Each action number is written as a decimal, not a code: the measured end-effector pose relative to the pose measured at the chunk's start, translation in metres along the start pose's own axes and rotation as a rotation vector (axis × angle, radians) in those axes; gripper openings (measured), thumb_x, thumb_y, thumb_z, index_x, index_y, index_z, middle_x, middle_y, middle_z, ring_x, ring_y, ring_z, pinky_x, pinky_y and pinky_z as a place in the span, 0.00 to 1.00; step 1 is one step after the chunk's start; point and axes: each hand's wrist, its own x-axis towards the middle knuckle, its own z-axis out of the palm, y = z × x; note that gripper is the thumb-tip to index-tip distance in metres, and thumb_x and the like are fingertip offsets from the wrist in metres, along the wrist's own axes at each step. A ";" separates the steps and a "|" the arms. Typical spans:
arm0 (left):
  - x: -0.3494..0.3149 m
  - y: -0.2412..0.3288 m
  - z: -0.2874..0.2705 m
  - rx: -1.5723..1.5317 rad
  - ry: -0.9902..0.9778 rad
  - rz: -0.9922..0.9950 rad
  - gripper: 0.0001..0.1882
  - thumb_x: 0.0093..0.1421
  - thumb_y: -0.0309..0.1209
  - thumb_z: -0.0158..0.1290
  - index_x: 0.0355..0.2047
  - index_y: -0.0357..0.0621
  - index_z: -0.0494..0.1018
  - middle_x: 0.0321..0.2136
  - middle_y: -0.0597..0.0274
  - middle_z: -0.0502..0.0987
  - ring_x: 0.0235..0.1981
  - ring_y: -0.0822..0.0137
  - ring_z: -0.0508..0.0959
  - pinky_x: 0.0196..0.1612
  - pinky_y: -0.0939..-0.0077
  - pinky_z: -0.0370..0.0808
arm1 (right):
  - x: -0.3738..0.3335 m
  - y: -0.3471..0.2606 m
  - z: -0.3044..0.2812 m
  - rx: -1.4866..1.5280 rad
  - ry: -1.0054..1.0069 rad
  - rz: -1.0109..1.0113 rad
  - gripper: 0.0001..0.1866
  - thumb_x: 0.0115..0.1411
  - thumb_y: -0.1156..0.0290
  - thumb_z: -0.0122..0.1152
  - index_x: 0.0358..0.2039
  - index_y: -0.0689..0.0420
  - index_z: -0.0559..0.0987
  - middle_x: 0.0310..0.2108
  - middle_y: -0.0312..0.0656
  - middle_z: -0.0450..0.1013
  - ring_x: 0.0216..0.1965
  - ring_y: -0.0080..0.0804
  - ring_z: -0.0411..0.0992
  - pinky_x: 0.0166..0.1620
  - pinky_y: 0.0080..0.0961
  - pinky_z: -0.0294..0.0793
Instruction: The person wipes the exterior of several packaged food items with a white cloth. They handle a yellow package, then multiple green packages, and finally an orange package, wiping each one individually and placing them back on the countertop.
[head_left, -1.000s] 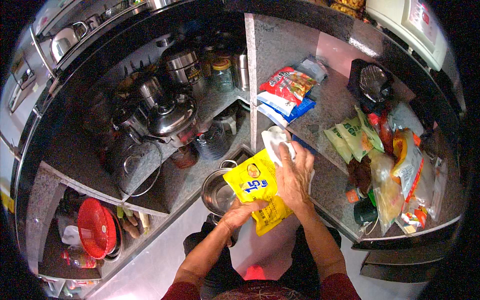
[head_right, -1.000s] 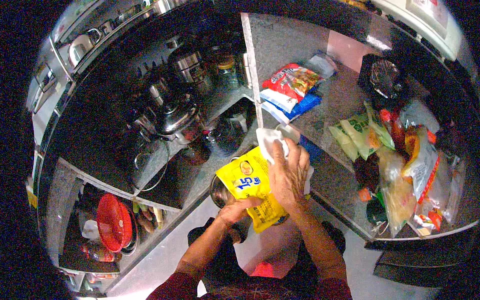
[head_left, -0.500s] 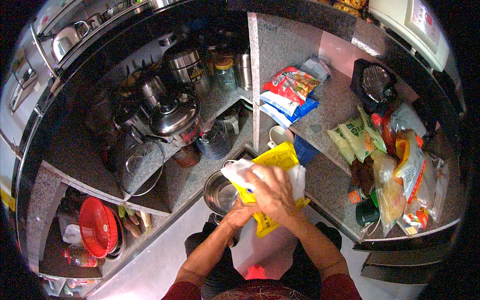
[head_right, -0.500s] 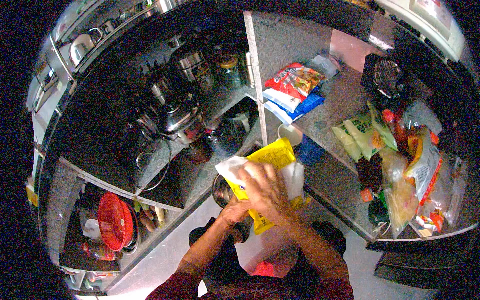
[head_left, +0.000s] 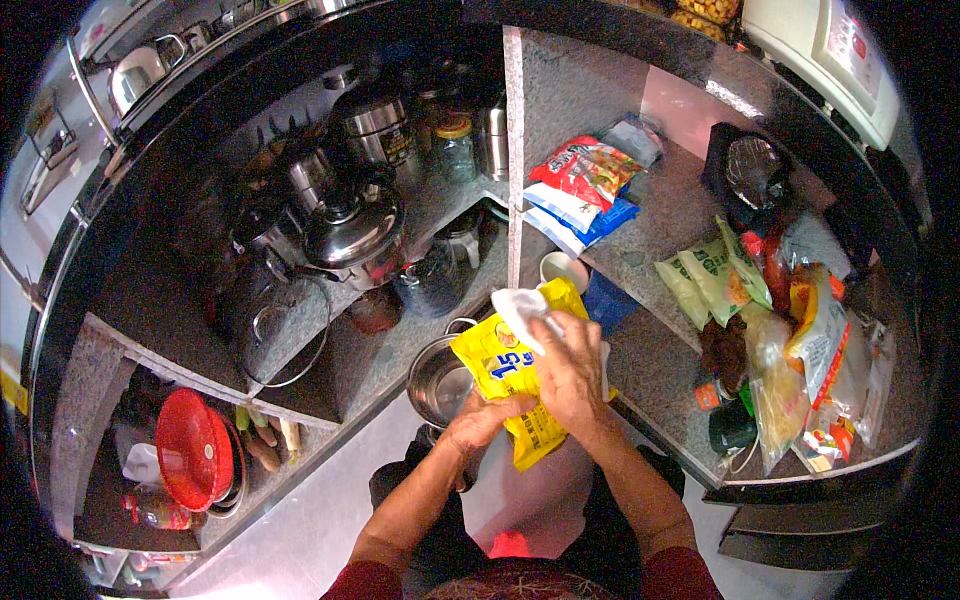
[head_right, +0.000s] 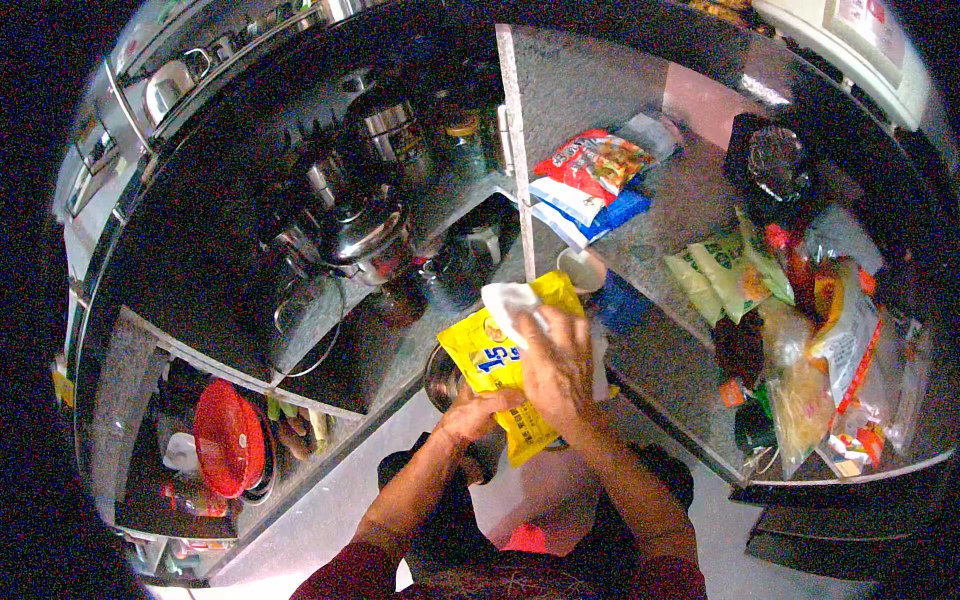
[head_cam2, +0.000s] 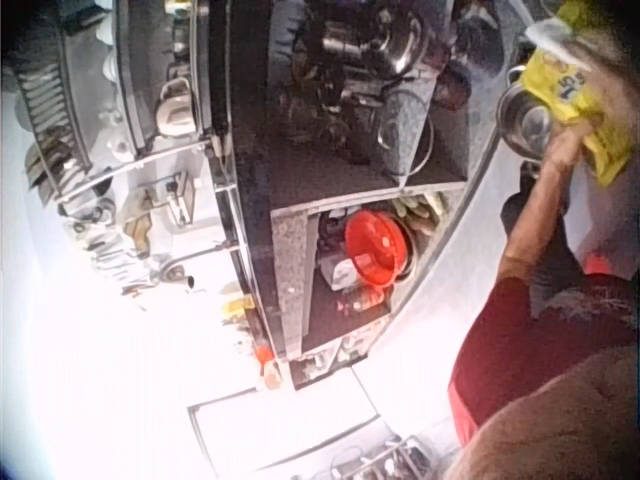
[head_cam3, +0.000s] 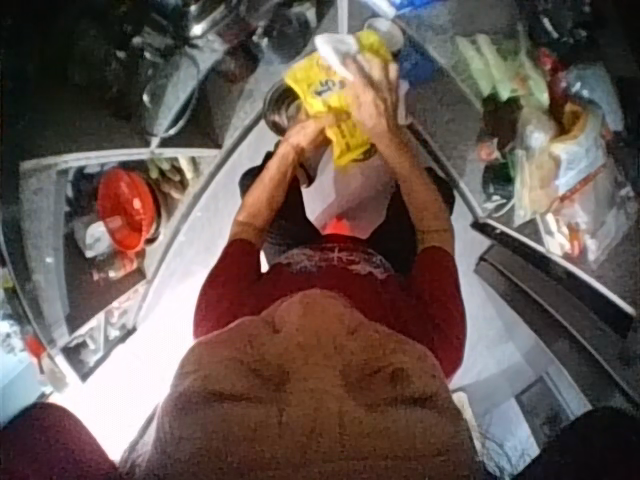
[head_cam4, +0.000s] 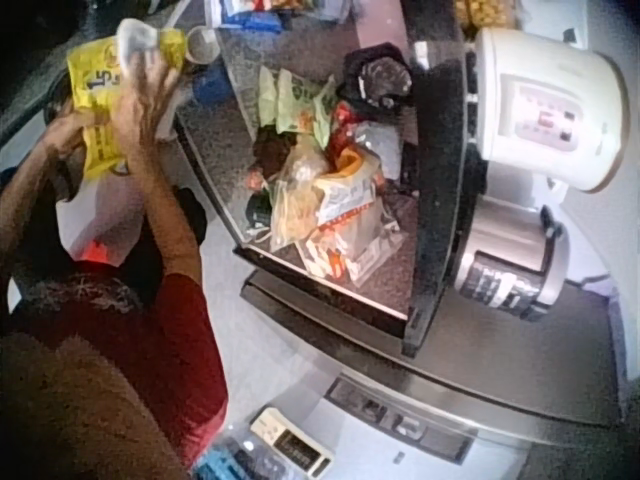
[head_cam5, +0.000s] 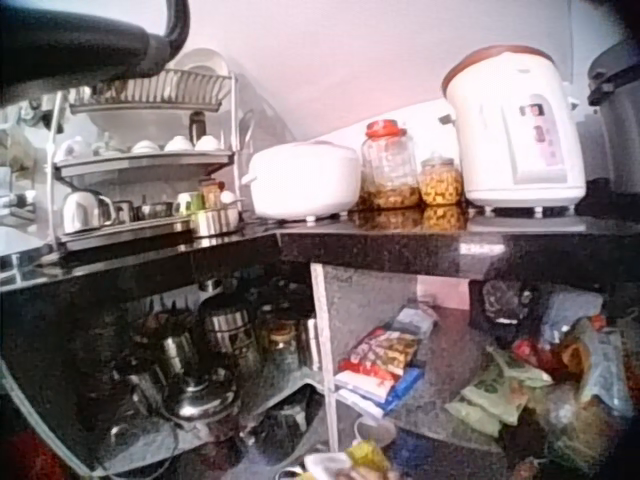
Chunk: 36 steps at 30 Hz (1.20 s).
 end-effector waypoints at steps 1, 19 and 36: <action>0.000 -0.001 -0.001 0.025 -0.002 0.001 0.26 0.46 0.26 0.58 0.48 0.42 0.65 0.42 0.62 0.73 0.42 0.66 0.72 0.48 0.70 0.68 | -0.003 -0.004 0.004 0.058 -0.004 -0.034 0.20 0.49 0.76 0.52 0.45 0.60 0.71 0.45 0.51 0.63 0.44 0.49 0.60 0.47 0.40 0.61; -0.008 0.010 0.008 -0.145 -0.001 -0.018 0.26 0.45 0.21 0.57 0.47 0.43 0.67 0.43 0.64 0.73 0.44 0.65 0.71 0.51 0.69 0.65 | 0.007 0.036 -0.010 -0.227 0.123 0.155 0.23 0.48 0.73 0.55 0.47 0.56 0.68 0.46 0.47 0.62 0.45 0.48 0.60 0.45 0.41 0.64; 0.013 0.015 -0.004 -0.510 0.124 0.153 0.40 0.53 0.66 0.31 0.55 0.49 0.56 0.51 0.59 0.65 0.51 0.60 0.65 0.55 0.63 0.61 | -0.027 -0.022 0.018 0.163 -0.159 -0.383 0.21 0.44 0.79 0.55 0.43 0.57 0.72 0.42 0.43 0.66 0.37 0.41 0.65 0.40 0.34 0.65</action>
